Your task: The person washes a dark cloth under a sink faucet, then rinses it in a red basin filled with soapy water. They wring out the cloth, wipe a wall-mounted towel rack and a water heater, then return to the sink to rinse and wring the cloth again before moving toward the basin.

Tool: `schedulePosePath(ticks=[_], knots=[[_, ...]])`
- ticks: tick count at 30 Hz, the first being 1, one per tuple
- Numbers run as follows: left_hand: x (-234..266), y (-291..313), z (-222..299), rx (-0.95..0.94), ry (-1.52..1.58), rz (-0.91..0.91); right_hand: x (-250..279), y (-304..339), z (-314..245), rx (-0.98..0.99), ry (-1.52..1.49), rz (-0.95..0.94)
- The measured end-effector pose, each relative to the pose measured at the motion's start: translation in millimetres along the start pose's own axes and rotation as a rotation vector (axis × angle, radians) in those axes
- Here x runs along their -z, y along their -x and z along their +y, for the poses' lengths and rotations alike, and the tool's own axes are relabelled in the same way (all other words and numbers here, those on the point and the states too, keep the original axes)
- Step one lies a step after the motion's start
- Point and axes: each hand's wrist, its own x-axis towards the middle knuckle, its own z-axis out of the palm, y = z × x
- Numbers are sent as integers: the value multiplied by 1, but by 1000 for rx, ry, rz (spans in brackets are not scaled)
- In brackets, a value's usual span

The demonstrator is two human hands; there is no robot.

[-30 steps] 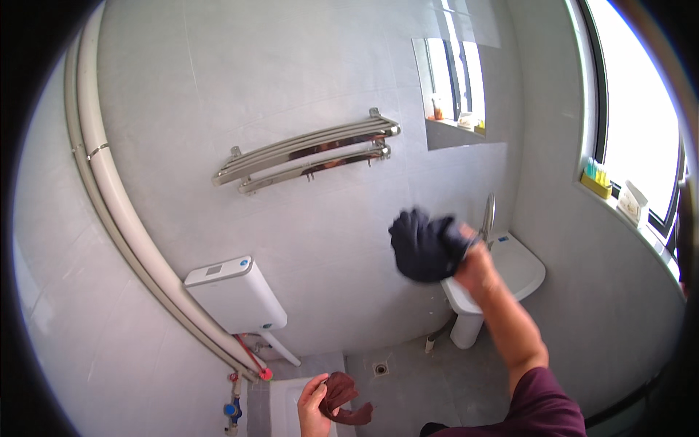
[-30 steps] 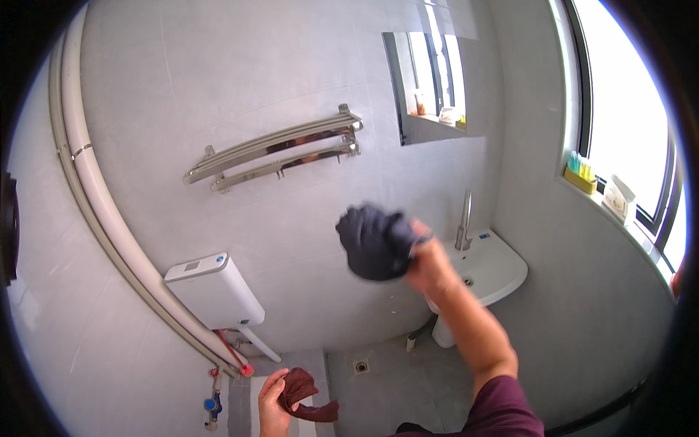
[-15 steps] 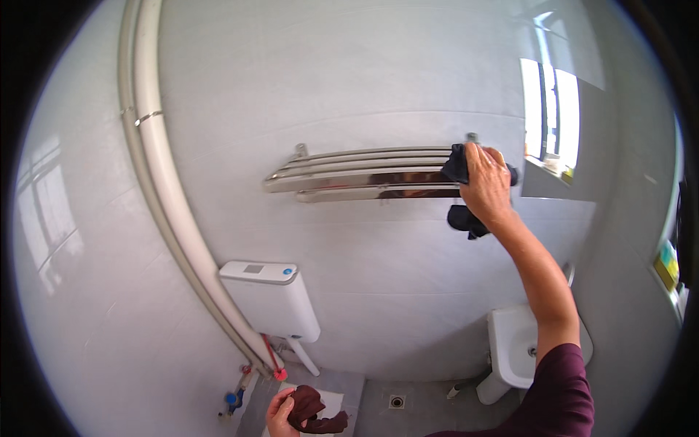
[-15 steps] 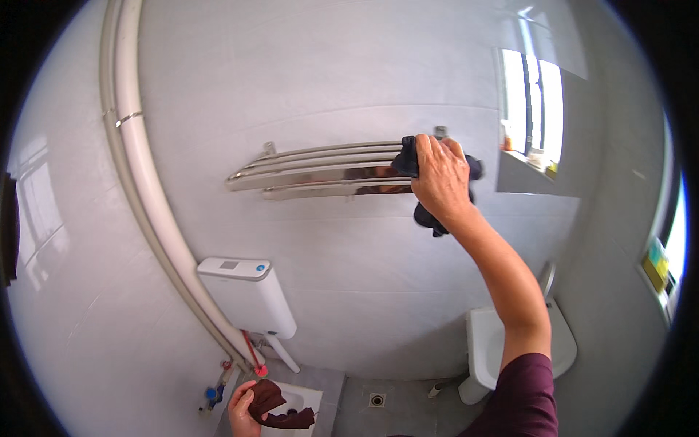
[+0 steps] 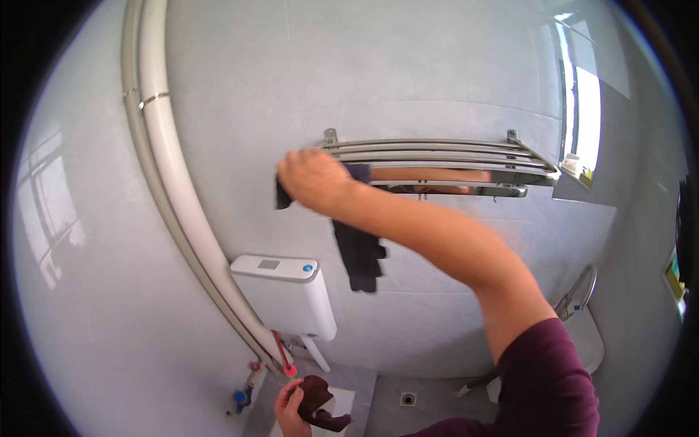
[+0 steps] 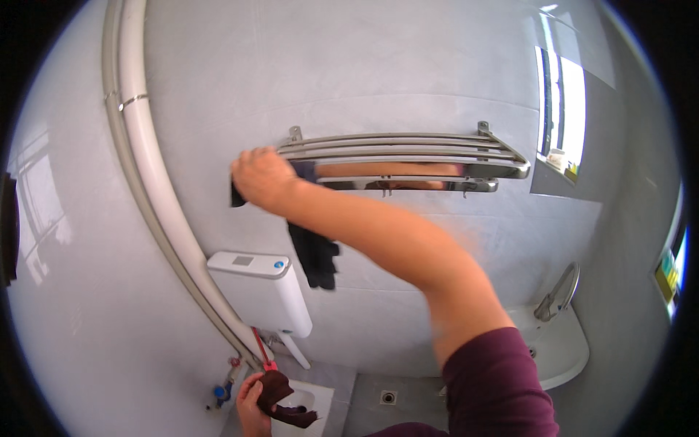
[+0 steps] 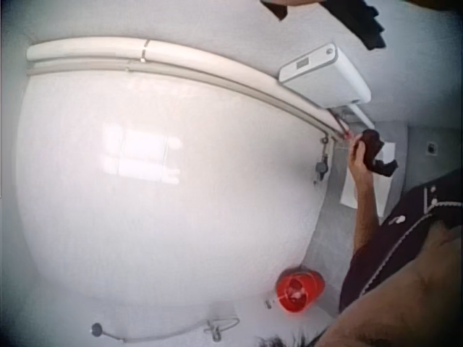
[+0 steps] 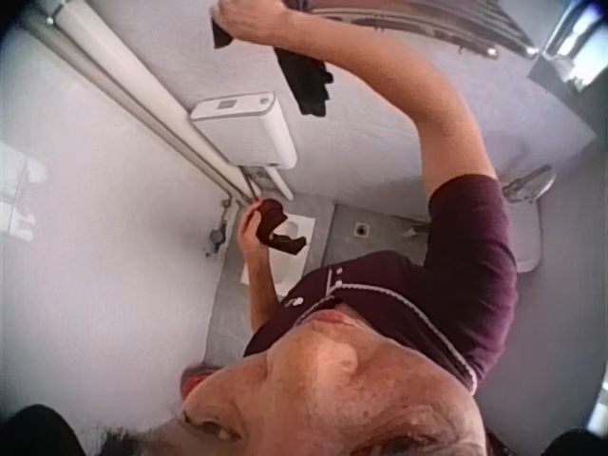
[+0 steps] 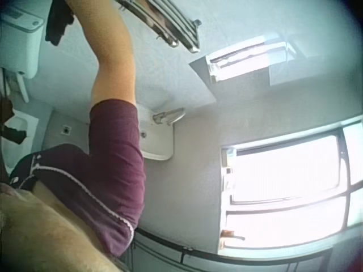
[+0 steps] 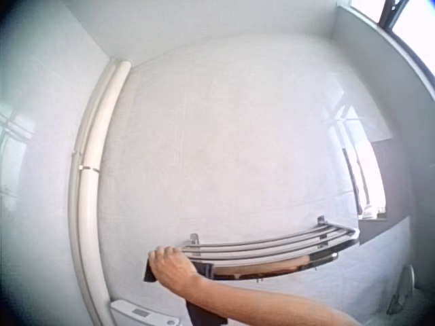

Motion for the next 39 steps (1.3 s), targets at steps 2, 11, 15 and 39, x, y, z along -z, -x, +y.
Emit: schedulePosePath(ticks=[2, 11, 15, 39], knots=[[11, -8, 1, 1, -21, 9, -19, -32, -21, -5, -93, -15], [-8, -24, 36, 16, -152, 15, 21, 56, 43, 109, -160, 310], [-12, -38, 28, 50, -159, -4, 66, 140, 105, -43, -100, 178], [34, -2, -12, 137, -48, 40, -47, -60, 141, -413, -708, -753]])
